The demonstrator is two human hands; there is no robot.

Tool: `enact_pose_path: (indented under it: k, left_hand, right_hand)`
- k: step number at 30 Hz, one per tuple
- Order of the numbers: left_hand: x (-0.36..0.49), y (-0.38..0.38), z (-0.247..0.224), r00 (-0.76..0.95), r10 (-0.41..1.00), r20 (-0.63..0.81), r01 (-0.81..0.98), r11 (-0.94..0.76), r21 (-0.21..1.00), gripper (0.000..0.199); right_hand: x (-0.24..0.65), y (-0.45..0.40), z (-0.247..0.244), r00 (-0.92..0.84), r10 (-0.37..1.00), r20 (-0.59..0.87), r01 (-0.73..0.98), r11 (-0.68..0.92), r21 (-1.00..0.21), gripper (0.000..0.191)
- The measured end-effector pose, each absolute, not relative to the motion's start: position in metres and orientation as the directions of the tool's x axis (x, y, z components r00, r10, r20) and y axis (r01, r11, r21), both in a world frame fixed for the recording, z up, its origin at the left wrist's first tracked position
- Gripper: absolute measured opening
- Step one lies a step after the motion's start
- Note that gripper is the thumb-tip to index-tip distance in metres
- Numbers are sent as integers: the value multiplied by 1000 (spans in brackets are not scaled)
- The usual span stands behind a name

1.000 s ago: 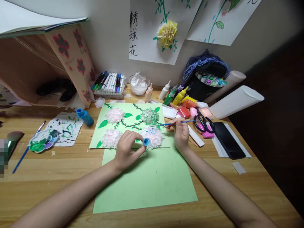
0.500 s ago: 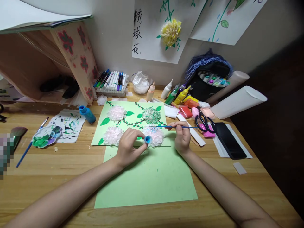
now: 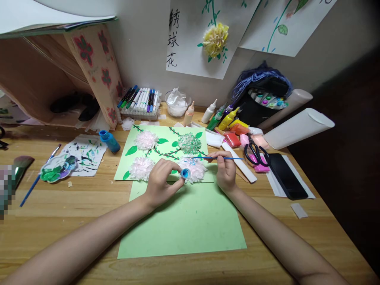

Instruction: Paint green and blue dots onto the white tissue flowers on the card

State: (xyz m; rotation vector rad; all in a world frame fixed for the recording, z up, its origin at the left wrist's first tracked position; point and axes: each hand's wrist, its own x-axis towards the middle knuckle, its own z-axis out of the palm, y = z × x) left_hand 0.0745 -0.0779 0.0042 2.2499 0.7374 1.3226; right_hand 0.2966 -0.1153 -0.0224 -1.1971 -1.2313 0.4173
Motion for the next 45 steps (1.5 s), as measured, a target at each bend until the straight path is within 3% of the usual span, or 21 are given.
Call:
enact_pose_path:
  k: [45]
  left_hand:
    - [74, -78, 5, 388, 626, 676, 230, -776, 587, 18]
  right_hand:
    - [297, -113, -20, 455, 650, 609, 335, 508, -793, 22]
